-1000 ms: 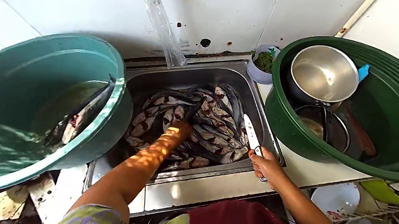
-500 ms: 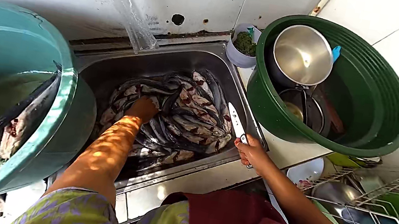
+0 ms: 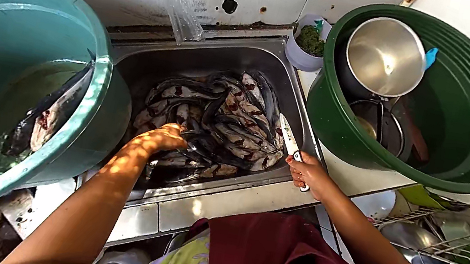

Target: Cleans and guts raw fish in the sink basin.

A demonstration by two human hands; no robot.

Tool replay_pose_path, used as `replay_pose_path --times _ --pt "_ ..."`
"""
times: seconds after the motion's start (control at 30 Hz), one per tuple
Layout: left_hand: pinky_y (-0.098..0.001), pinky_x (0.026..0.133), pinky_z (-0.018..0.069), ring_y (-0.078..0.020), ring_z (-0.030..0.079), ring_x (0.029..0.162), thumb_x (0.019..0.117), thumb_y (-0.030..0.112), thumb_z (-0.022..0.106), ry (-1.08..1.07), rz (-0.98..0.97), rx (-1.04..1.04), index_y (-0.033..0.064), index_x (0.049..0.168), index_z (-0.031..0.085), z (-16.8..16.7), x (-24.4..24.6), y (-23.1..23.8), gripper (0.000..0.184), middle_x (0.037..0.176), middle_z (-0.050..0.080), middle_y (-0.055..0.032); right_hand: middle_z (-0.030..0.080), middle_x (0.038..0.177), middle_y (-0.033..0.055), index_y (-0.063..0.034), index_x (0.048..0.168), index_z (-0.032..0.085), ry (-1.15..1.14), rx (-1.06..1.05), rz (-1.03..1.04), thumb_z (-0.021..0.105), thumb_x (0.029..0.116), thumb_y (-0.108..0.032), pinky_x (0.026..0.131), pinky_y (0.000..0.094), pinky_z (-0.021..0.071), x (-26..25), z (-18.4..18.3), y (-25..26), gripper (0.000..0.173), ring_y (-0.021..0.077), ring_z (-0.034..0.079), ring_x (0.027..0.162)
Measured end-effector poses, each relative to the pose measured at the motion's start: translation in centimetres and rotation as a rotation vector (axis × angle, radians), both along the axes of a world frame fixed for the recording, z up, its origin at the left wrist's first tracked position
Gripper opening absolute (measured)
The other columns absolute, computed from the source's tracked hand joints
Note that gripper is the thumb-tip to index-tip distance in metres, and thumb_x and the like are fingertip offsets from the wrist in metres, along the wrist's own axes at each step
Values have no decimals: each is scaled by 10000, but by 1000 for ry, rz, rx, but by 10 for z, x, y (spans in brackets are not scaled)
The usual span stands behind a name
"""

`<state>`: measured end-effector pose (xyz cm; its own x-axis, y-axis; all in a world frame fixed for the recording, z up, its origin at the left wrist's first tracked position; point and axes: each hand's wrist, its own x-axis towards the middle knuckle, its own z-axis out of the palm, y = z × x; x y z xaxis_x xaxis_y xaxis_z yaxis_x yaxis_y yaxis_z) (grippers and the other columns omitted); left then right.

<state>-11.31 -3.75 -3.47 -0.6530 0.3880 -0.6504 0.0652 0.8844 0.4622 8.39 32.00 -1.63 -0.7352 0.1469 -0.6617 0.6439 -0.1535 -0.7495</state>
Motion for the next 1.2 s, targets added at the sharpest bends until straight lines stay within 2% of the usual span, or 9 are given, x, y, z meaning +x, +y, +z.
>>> replay_pose_path --times 0.07,0.13,0.23,0.33,0.47,0.63,0.77,1.07,1.2 --pt "-387 716 529 -197 633 809 878 49 673 -160 320 262 46 1107 662 6 16 -7 230 928 665 -111 388 643 -52 -62 1091 531 -13 29 38 510 1070 -99 435 173 344 -2 3 -4 47 32 353 458" --pt "-246 496 472 -94 549 546 886 27 521 -331 641 513 101 924 574 11 33 -2 99 688 572 -14 397 666 -46 -60 1096 535 -18 68 100 508 1065 -86 448 181 347 -5 9 -9 49 37 357 473" --pt "-252 543 493 -91 557 580 948 142 355 -617 830 814 144 897 550 14 43 17 202 711 578 15 421 680 -30 -42 1111 544 43 173 214 513 1069 -110 472 201 383 -13 24 -22 85 48 383 483" --pt "-306 615 533 -123 606 681 932 207 377 -643 856 975 152 1004 571 11 55 49 214 814 611 0 483 737 43 -8 1103 572 174 492 441 497 1085 -220 576 322 463 -22 44 -36 225 131 480 573" --pt "-333 596 510 -140 570 630 913 215 387 -636 918 1122 150 982 548 0 63 101 187 755 575 -6 674 961 198 -3 1181 617 191 930 700 485 1082 -237 861 581 535 -32 71 -63 287 357 676 949" --pt "-305 556 499 -145 570 592 944 184 393 -667 981 1135 94 1002 540 -14 68 134 183 742 586 -48 681 1076 191 -46 1258 549 -128 1193 942 406 1108 -286 888 545 542 -38 85 -89 317 368 683 1068" --pt "-287 531 479 -128 551 554 939 167 363 -728 899 1114 116 873 526 -16 71 140 183 677 575 -32 677 1111 199 -39 1312 506 -277 1207 961 385 1110 -262 906 539 543 -42 84 -99 325 368 678 1102" --pt "-266 461 448 -102 543 496 882 126 436 -694 868 1162 136 719 503 -12 74 138 177 592 560 -15 698 988 173 -78 1288 486 -196 1379 891 490 1067 -200 757 555 585 -82 69 -135 252 378 725 940" --pt "-287 507 468 -133 544 533 928 159 403 -779 913 1157 117 814 513 -11 70 135 165 656 568 -39 693 1019 200 -58 1339 475 -277 1388 940 445 1089 -214 812 561 574 -64 76 -126 297 396 714 986"
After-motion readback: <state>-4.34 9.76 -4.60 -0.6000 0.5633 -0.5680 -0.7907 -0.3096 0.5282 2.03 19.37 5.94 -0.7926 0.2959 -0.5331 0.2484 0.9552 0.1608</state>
